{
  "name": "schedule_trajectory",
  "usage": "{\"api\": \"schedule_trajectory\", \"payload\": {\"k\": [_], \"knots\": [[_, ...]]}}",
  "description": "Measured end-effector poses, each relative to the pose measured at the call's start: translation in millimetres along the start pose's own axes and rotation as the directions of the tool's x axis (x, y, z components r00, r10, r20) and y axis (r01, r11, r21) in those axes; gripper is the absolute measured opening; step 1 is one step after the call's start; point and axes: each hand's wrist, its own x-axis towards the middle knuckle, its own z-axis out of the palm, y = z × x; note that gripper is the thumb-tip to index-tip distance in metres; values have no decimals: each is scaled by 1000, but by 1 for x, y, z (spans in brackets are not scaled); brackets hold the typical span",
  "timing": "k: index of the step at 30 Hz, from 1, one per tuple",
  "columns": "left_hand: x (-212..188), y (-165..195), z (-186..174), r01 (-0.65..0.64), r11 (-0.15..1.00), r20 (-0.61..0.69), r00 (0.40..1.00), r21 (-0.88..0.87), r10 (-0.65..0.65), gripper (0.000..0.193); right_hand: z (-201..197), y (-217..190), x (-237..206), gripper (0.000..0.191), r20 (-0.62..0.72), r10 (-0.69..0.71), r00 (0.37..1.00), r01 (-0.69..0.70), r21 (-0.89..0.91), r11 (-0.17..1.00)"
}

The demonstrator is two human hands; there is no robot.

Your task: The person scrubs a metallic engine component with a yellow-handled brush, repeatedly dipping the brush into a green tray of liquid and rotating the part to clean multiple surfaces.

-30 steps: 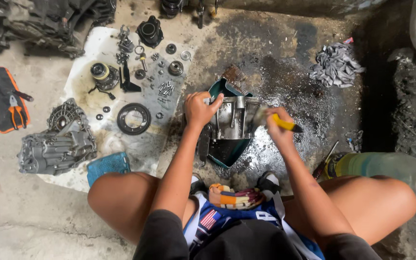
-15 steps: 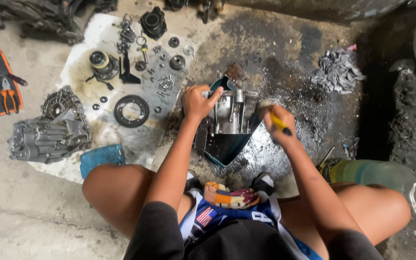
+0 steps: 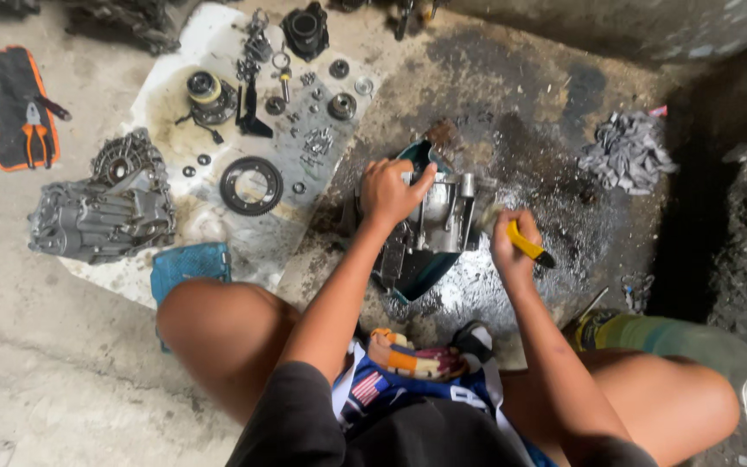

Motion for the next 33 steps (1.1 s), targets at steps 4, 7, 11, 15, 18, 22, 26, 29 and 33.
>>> {"api": "schedule_trajectory", "payload": {"k": [4,7,11,15,18,22,26,29,33], "knots": [[2,6,4,-6,1000,-22,1000,0,6,52,-8,3,4,26,70,219,973,-200,-213,956],[5,12,13,-19,1000,-16,1000,-19,19,51,-14,-23,8,11,16,-155,988,156,-114,981],[6,13,18,4,1000,-24,1000,-28,-4,49,-17,-82,0,13,53,-110,993,117,-157,981],[7,8,16,27,999,-45,999,-22,-28,46,-5,-123,3,20,55,-171,984,179,-259,949],[7,4,12,31,1000,-39,999,0,-31,47,6,-137,7,20,161,-221,962,259,-284,923],[5,1,6,-23,998,-96,995,-51,18,44,5,-143,21,16,443,-150,884,338,-384,859],[4,3,4,-39,998,-73,997,-48,35,43,4,-143,34,17,460,15,888,207,-429,879],[3,4,3,9,999,-55,998,-46,-11,44,14,-139,37,19,413,-106,905,309,-465,829],[2,3,1,18,1000,-113,993,-12,-19,42,26,-131,42,18,537,46,843,302,-542,784]]}}
